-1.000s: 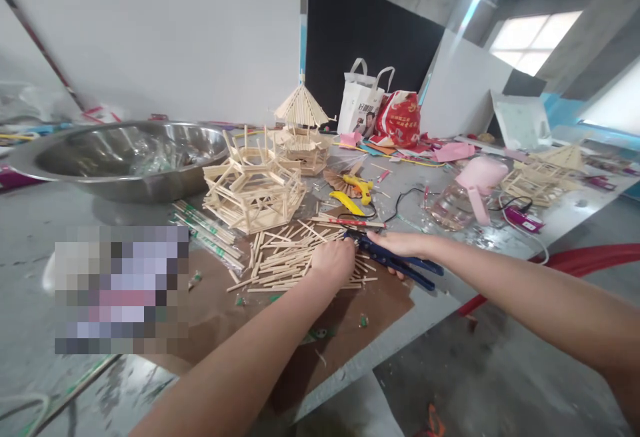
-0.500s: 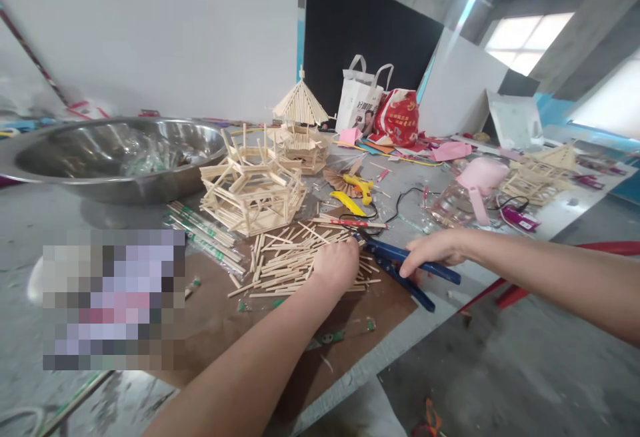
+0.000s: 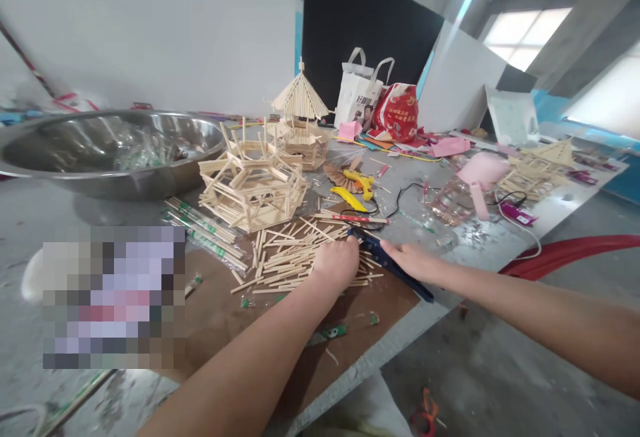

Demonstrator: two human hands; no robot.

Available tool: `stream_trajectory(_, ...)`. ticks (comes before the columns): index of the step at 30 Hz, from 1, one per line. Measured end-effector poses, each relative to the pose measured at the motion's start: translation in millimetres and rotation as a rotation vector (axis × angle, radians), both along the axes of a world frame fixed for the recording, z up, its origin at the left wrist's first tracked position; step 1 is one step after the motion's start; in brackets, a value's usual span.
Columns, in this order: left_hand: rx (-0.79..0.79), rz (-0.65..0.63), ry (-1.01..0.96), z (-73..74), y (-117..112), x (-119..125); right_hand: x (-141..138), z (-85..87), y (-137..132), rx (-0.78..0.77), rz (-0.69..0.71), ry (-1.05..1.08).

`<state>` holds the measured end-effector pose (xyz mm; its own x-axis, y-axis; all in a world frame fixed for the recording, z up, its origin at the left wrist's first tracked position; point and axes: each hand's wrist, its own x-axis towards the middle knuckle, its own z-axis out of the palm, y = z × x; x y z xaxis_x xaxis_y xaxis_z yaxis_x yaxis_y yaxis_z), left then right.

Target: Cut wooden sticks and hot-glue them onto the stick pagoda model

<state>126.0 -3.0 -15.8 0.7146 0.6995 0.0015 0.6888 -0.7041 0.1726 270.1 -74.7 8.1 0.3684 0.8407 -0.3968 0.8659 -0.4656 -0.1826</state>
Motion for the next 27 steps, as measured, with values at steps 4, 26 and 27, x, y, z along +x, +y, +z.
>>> stream_trajectory(4, -0.005, -0.001, 0.012, -0.5, -0.2, 0.2, 1.2, -6.3, -1.9, 0.094, 0.035, 0.037)
stream_trajectory(26, 0.062, -0.014, 0.024, -2.6, 0.6, 2.8, -4.6, -8.9, -5.2, 0.136, 0.015, -0.038)
stream_trajectory(27, 0.063, -0.013, 0.026, -1.7, 0.6, 2.7, -4.5, -7.2, -4.9, 0.128, 0.016, -0.040)
